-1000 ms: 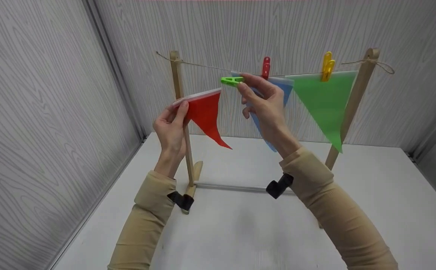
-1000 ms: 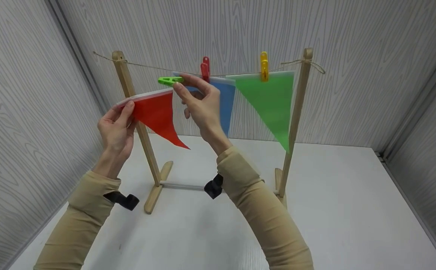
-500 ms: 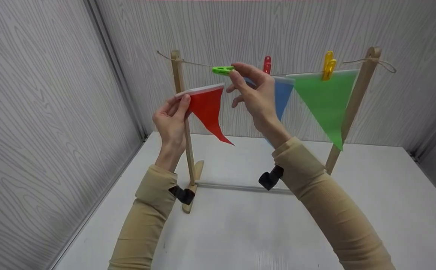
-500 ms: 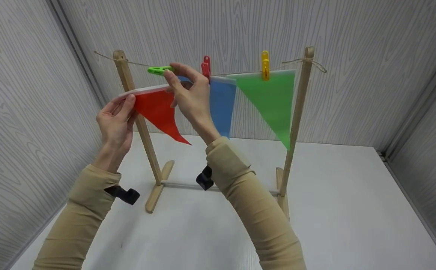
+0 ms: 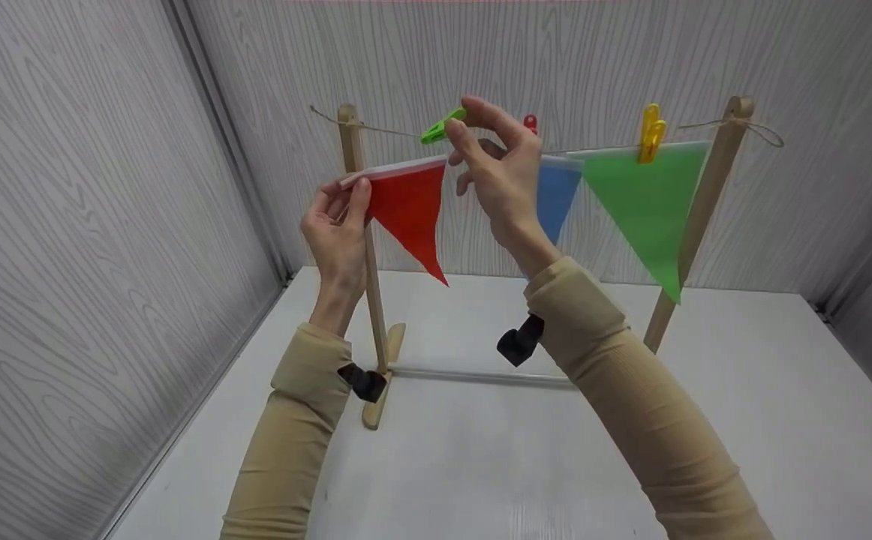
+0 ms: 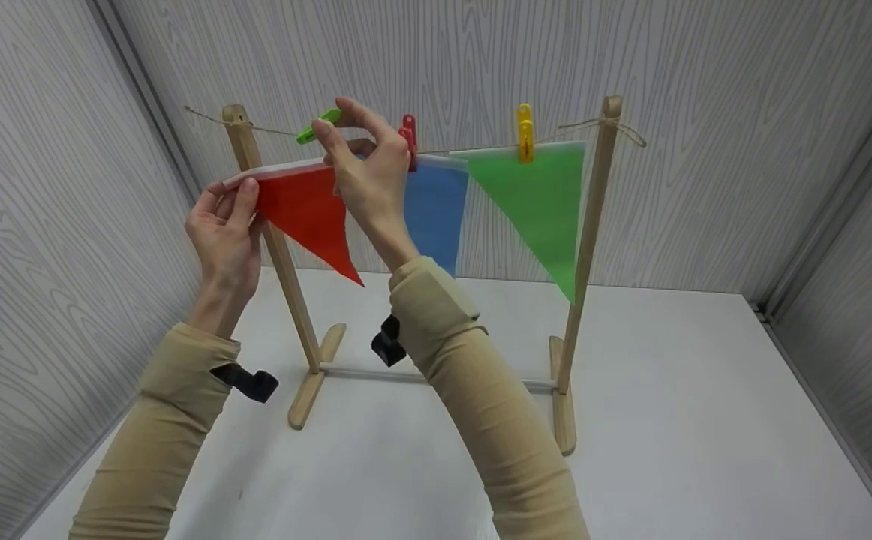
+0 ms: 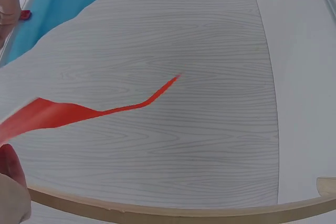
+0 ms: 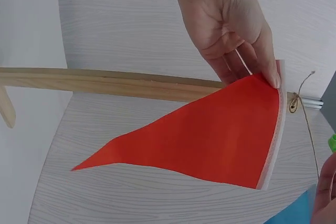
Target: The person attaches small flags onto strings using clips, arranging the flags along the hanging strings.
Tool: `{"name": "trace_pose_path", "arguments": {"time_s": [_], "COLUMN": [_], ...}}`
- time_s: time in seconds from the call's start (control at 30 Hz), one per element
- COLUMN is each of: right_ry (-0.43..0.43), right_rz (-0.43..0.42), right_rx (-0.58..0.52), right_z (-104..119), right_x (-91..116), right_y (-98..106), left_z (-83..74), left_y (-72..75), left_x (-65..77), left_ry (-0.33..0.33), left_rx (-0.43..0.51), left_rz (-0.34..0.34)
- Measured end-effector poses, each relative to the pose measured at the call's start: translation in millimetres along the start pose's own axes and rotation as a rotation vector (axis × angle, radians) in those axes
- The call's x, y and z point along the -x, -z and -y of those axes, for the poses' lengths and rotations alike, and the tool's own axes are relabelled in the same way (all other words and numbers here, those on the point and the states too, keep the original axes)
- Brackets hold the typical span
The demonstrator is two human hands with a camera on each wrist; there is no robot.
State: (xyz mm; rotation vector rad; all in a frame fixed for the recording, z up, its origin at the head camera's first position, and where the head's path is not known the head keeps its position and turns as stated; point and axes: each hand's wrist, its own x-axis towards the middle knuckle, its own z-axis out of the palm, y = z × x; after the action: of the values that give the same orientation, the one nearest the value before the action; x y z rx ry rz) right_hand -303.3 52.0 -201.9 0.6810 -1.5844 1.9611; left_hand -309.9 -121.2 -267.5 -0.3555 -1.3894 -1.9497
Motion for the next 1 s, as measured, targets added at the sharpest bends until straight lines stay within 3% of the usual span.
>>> {"name": "trace_pose_path", "arguments": {"time_s": [0.2, 0.53, 0.77, 1.0], "right_ry": [0.01, -0.01, -0.043, 0.01], "right_rz": [0.004, 0.036, 0.048, 0.055], "right_rx": [0.02, 0.121, 0.189, 0.308], "right_z": [0, 4, 8, 9], "right_x": [-6, -16, -22, -28], "right_y": [-3, -2, -4, -9], "left_z": [-0.1, -3.1, -8.9, -11.6], "left_y": [-2.0, -20.8, -27.4, -32.0], "left_x": [-4.8, -7.7, -7.5, -10.7], "left_ry": [-0.008, 0.045, 0.092, 0.096], "left_rx": [0.039, 0.067, 0.079, 0.088], "left_rz": [0.011, -0.047, -0.052, -0.057]}}
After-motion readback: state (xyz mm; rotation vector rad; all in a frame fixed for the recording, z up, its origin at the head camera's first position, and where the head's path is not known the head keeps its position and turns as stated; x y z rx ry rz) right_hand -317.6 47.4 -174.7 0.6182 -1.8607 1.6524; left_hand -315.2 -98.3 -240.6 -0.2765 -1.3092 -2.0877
